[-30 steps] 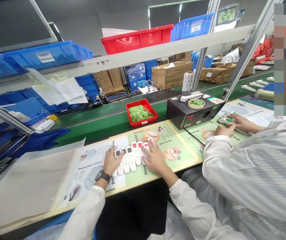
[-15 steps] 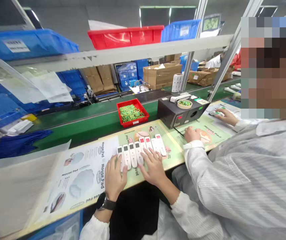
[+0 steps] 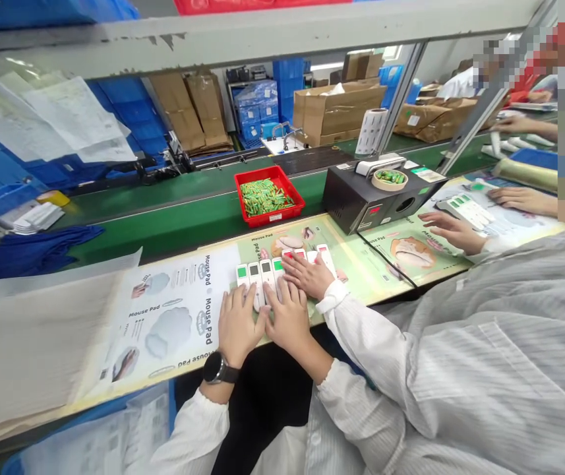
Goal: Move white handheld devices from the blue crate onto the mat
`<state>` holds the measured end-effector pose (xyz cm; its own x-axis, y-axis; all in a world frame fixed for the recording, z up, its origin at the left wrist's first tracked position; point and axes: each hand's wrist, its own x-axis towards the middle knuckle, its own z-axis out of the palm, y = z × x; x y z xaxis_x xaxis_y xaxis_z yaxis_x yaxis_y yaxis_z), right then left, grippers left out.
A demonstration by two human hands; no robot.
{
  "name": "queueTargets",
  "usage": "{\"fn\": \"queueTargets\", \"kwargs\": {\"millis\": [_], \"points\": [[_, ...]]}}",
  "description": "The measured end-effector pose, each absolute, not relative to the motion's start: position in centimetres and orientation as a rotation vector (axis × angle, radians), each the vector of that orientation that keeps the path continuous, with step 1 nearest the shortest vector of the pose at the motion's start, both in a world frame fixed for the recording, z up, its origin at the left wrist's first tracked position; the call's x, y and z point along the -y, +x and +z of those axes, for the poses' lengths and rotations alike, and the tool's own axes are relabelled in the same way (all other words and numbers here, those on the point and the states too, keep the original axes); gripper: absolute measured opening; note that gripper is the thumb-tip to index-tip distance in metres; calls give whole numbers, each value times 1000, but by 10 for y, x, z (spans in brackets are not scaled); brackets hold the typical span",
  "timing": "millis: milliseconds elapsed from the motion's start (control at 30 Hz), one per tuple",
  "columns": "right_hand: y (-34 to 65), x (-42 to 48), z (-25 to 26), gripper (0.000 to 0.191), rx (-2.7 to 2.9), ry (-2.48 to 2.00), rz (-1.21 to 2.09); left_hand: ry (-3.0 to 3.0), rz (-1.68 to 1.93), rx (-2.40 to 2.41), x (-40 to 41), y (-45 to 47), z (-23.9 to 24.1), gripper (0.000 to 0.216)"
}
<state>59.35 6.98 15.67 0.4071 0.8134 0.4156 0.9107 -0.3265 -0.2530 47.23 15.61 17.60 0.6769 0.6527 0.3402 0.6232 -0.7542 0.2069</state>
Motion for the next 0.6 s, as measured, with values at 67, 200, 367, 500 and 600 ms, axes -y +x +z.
{"fn": "queueTargets", "kwargs": {"millis": [67, 200, 367, 500, 600], "points": [[592, -72, 154, 53, 1464, -2234, -313, 2806, 632, -1079, -157, 475, 178, 64], [593, -76, 152, 54, 1444, -2269, -319, 2811, 634, -1097, -158, 478, 180, 59], [593, -77, 151, 56, 1387, -2356, -337, 2797, 649, -1091, -158, 481, 181, 57], [589, -76, 154, 52, 1369, -2377, -366, 2745, 679, -1095, -158, 484, 180, 57], [589, -77, 163, 54, 1399, -2383, -374, 2674, 775, -953, -159, 474, 183, 51]]}}
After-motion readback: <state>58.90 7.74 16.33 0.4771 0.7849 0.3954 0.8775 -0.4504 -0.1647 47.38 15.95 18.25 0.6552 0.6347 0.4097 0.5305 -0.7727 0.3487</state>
